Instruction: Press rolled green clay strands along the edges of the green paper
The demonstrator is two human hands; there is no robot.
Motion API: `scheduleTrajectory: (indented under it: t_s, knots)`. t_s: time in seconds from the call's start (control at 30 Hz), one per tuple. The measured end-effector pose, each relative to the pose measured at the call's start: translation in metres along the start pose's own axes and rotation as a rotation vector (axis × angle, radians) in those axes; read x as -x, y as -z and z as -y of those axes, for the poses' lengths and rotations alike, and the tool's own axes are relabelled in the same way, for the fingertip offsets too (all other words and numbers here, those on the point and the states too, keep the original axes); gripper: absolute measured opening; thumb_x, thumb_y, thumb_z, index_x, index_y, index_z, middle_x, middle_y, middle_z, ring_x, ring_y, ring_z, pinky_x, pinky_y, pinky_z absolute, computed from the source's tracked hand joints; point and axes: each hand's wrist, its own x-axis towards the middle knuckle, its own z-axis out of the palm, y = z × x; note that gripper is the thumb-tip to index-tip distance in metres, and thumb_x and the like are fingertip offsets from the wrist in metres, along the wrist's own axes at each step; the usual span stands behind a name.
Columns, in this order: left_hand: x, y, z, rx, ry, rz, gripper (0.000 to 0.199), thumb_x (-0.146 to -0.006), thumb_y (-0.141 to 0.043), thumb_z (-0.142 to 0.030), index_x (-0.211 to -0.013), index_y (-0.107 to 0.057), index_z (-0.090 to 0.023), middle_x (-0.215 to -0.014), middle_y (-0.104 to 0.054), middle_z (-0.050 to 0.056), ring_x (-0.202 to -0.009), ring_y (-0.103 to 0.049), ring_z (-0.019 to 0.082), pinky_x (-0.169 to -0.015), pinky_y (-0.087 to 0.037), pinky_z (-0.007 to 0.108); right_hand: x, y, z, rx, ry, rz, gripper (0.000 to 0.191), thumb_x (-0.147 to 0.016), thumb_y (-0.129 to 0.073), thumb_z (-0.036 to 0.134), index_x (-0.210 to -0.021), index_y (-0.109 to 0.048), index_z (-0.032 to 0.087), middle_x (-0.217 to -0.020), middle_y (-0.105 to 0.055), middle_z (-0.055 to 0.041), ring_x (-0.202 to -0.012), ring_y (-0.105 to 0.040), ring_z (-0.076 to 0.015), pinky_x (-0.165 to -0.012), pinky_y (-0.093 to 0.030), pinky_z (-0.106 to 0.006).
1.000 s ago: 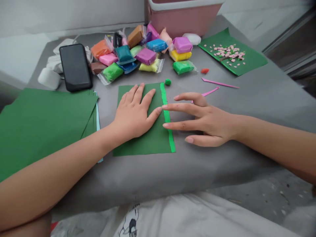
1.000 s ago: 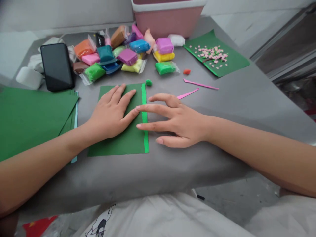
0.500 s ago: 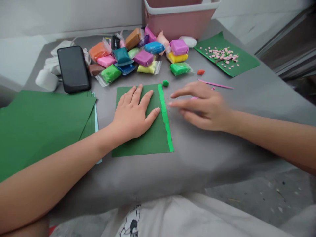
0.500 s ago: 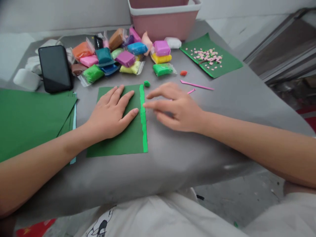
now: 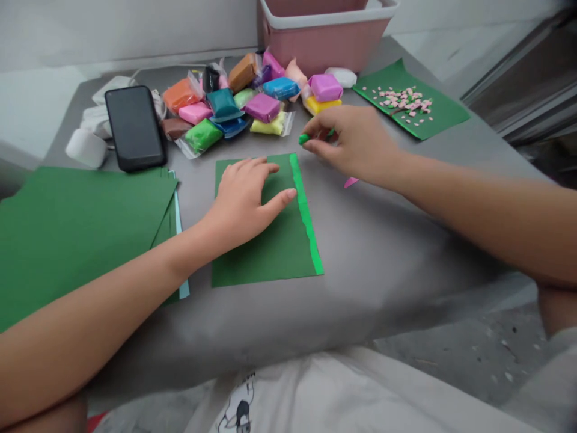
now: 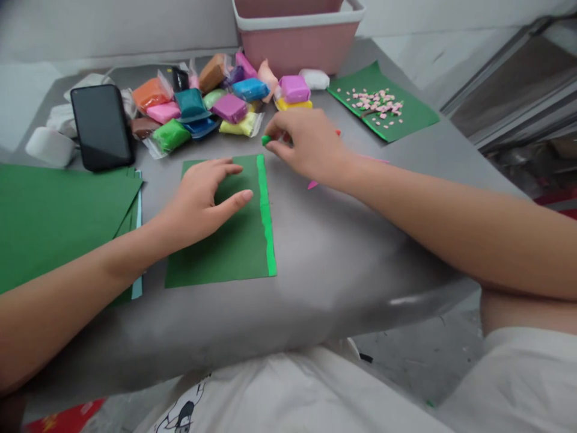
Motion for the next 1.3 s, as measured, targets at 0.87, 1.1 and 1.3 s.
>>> scheduleTrajectory:
  t_s: [0.87, 1.1, 1.3]
  knots:
    - [0.006, 0.010, -0.012, 1.320, 0.145, 0.121, 0.041, -0.082, -0.110, -0.055, -0.094, -0.089, -0.022, -0.097, -0.088, 0.002, -0.102, -0.090, 0.025, -0.096, -0.076, 0.035, 0.047, 0.031, 0.102, -0.243, 0.129, -0.124, 0.016, -0.117, -0.074, 0.036, -0.122, -0.089, 0.037, -0.115, -0.088, -0.0031, -0.102, -0.084, -0.0232, -0.093, -0.075, -0.040]
    - [0.007, 0.008, -0.009, 1.334, 0.080, 0.202, 0.050, -0.077, -0.111, -0.063, -0.095, -0.089, -0.023, -0.103, -0.091, 0.003, -0.108, -0.091, 0.027, -0.098, -0.076, 0.036, 0.049, 0.028, 0.103, -0.326, 0.070, -0.128, 0.007, -0.110, -0.084, 0.038, -0.109, -0.091, 0.038, -0.113, -0.087, -0.0028, -0.099, -0.083, -0.0241, -0.090, -0.074, -0.041]
    - [0.007, 0.012, -0.013, 1.280, 0.133, 0.242, 0.023, -0.097, -0.097, -0.039, -0.094, -0.083, -0.022, -0.097, -0.088, 0.002, -0.106, -0.090, 0.024, -0.099, -0.076, 0.038, 0.043, 0.030, 0.111, -0.396, -0.055, -0.186, 0.029, -0.113, -0.079, 0.058, -0.099, -0.083, 0.034, -0.095, -0.083, -0.0008, -0.083, -0.077, -0.0208, -0.078, -0.067, -0.038]
